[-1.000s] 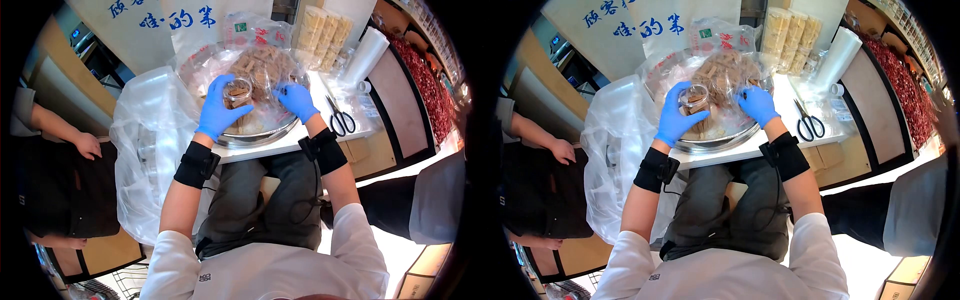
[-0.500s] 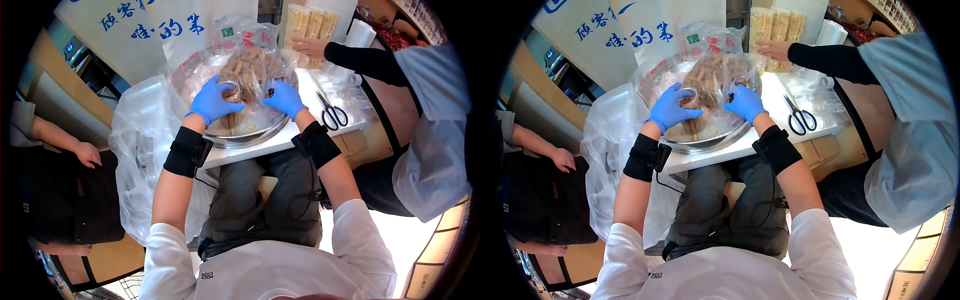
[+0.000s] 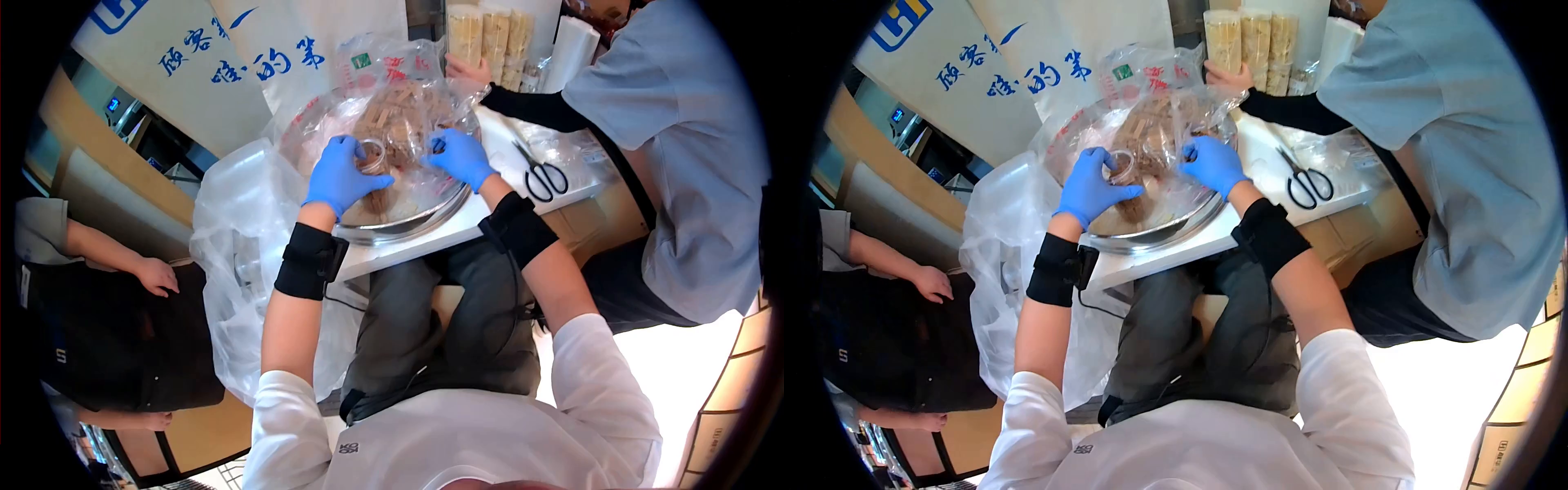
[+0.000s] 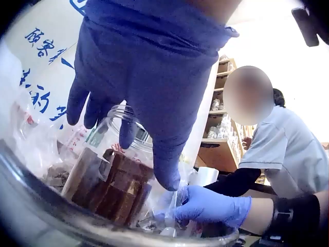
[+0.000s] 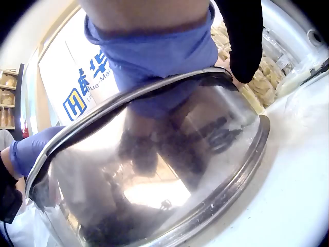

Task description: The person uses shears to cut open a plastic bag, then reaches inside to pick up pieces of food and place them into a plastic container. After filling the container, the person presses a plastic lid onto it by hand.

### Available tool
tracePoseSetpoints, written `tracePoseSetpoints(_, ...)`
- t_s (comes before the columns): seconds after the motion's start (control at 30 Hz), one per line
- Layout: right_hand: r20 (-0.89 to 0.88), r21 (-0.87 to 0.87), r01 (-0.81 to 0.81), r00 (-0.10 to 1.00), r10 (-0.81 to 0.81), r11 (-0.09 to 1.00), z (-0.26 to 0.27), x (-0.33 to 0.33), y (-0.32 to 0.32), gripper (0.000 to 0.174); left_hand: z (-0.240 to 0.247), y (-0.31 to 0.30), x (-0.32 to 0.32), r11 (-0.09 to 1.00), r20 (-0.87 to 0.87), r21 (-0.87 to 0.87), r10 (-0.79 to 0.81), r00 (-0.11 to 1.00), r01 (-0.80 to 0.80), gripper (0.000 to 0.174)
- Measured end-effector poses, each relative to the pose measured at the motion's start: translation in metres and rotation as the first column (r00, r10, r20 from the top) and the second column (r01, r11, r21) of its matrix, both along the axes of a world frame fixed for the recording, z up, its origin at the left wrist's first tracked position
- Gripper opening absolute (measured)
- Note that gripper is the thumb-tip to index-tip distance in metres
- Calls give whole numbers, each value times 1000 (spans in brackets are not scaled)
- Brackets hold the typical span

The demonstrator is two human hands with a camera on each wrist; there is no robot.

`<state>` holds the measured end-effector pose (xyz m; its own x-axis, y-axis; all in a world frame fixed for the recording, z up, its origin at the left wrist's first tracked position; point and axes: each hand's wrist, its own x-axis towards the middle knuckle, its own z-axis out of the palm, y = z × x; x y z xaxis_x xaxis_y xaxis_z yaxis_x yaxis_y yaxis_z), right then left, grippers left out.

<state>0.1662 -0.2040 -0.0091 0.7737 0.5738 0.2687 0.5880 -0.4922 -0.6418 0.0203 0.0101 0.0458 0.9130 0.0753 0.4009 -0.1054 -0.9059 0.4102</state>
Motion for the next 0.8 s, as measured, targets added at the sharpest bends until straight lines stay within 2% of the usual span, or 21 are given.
tracePoseSetpoints(0.03,16,-8,21,1000,-21,1000,-2,3,0,23,4,-3,-3,999,-2,29,35,999,-35,48)
tracePoseSetpoints(0.07,30,-16,43,999,-42,999,-4,4,0,22,9,-5,-6,994,-97,93,61,993,-52,50)
tracePoseSetpoints(0.1,12,-9,38,999,-37,999,-5,3,0,22,4,-4,-7,993,-114,101,66,991,-55,50)
tracePoseSetpoints(0.17,12,-28,47,999,-47,999,-1,2,0,23,-5,-3,-8,971,29,227,72,997,-77,51)
tracePoseSetpoints(0.2,24,-30,43,999,-42,999,-1,2,0,24,-3,-4,-9,974,-18,211,87,996,-81,50)
tracePoseSetpoints(0.33,2,-50,57,998,-57,997,-2,3,-1,27,-10,-1,-5,976,-22,208,75,997,-68,47)
tracePoseSetpoints(0.4,28,-16,61,998,-60,998,-4,1,-1,27,-12,0,-4,993,-13,106,53,999,-51,43)
tracePoseSetpoints(0.43,59,10,66,996,-67,998,-3,-1,-2,28,-13,0,-4,992,-20,115,49,999,-46,43)
tracePoseSetpoints(0.5,49,12,45,998,-45,999,-2,-1,-2,27,-17,2,-2,1000,39,-30,3,999,-2,40)
tracePoseSetpoints(0.63,49,60,20,999,-23,998,-3,2,-4,27,-21,2,-1,999,2,-51,-18,1000,18,38)
tracePoseSetpoints(0.7,69,66,61,996,-65,996,-4,3,-4,28,-24,1,0,985,38,-174,-7,999,13,40)
tracePoseSetpoints(0.73,95,69,92,991,-99,993,-4,3,-3,29,-26,0,0,985,36,-172,-11,999,17,40)
tracePoseSetpoints(0.8,111,111,131,983,-143,985,-4,2,-3,31,-31,-2,-3,938,135,-336,-35,990,79,52)
